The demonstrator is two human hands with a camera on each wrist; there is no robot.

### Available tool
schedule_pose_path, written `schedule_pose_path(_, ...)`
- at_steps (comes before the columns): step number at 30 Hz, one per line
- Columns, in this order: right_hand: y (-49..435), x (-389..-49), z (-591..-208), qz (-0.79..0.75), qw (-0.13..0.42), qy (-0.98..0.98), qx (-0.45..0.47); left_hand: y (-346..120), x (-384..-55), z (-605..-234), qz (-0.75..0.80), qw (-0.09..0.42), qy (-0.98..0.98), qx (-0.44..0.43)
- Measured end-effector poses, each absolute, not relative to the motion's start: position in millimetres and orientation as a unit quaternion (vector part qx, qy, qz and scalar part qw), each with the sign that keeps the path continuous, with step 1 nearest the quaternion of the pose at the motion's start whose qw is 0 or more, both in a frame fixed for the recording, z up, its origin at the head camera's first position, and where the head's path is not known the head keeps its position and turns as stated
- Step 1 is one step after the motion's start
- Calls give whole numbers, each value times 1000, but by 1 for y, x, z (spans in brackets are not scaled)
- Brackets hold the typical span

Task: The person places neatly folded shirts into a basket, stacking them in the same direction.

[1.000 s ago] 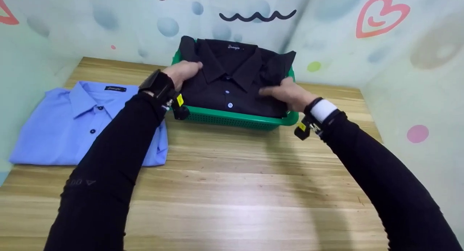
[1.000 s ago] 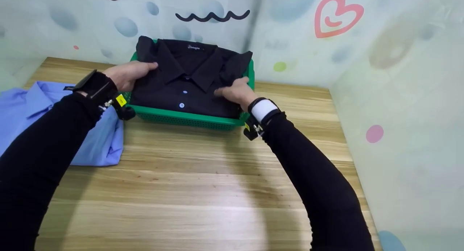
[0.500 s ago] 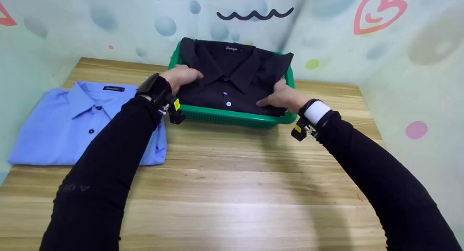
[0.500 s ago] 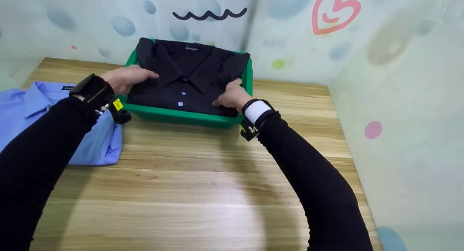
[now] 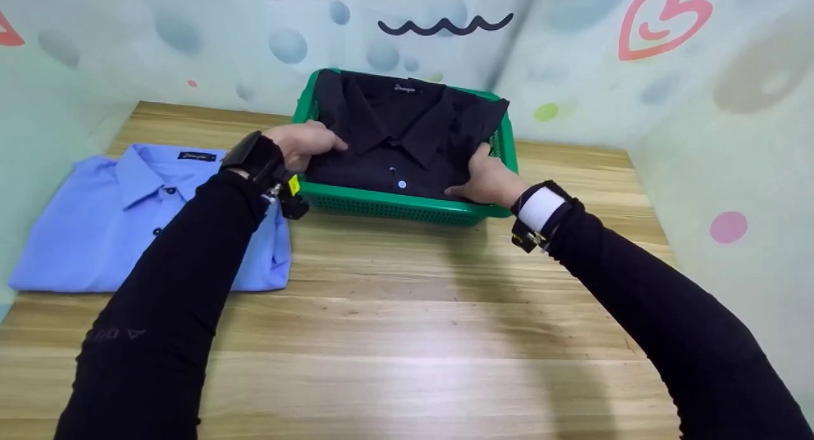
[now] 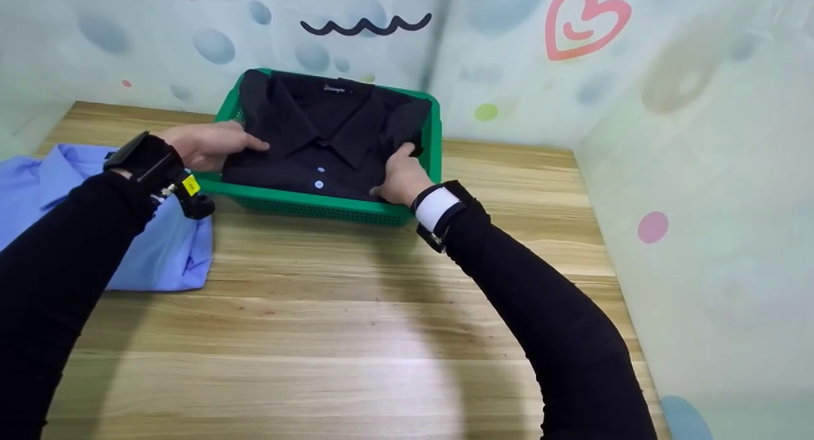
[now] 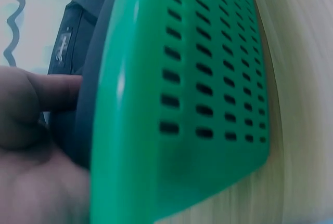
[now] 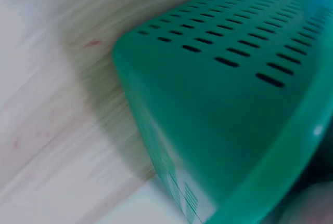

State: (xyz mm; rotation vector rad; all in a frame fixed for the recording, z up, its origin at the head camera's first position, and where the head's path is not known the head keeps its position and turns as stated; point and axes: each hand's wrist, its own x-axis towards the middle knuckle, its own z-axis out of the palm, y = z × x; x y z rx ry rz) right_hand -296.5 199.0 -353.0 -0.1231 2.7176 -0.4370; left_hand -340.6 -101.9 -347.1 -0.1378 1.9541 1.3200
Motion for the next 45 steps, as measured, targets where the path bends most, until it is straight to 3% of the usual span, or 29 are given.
schedule_pose_path(11, 201, -295, -362, -142, 140, 978, -67, -118, -342, -352, 514, 366, 776, 16)
schedule_pose_path(25, 210, -276, -358, -164, 29, 980, -107, -103, -335, -337, 631, 376, 669, -108)
schedule_pose_path(29, 216, -267, -350, -167, -10, 974, -152, -110, -319, -325, 623, 384, 678, -69)
schedule_pose_path(34, 221, -247, -346, -198, -55, 959, -198, -128, -275, -319, 620, 317, 718, -5)
schedule_pose_path(45, 213, -207, -340, -298, -153, 909, -247, -176, -212, -327, 658, 177, 732, 1)
